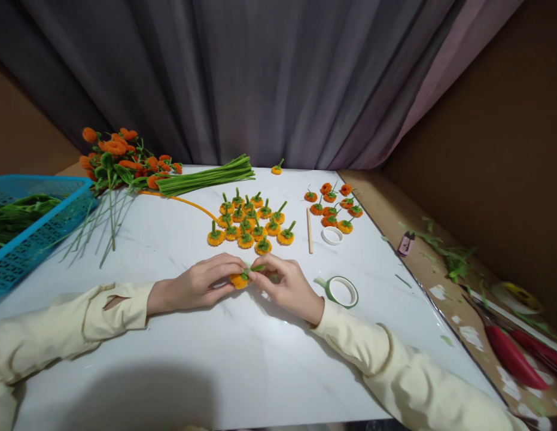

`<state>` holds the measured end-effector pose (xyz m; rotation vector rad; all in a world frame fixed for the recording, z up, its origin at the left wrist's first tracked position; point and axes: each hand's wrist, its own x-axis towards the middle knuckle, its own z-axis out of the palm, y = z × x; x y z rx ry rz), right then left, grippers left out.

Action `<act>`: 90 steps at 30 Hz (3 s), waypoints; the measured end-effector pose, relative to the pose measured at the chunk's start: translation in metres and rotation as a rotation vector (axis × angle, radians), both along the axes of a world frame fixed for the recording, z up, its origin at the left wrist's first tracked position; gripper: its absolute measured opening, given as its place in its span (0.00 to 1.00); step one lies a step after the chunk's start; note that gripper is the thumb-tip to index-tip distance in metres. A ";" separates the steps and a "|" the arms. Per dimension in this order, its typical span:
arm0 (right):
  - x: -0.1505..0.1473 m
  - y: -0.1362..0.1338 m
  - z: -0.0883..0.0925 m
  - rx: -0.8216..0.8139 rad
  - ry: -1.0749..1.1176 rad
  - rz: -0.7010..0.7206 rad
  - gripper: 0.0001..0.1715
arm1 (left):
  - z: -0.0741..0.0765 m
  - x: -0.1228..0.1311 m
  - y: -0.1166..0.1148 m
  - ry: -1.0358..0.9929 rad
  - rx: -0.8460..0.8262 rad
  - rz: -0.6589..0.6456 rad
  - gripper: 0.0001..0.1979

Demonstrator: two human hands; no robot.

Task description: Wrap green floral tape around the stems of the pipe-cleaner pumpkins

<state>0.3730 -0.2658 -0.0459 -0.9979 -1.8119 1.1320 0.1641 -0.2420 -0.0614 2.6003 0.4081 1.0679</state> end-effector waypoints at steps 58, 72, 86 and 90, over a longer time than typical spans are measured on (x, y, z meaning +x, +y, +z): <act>0.001 0.001 -0.001 -0.238 0.195 0.092 0.13 | 0.005 0.004 -0.004 -0.166 -0.211 -0.014 0.08; 0.003 0.001 -0.002 -0.110 0.155 0.101 0.08 | 0.016 0.007 -0.007 -0.249 -1.222 -0.083 0.09; 0.001 0.000 0.000 -0.197 0.246 0.122 0.09 | 0.019 0.008 -0.003 -0.303 -1.504 -0.148 0.10; 0.001 -0.001 -0.001 -0.249 0.285 0.139 0.11 | 0.019 0.007 -0.001 -0.290 -1.538 -0.167 0.10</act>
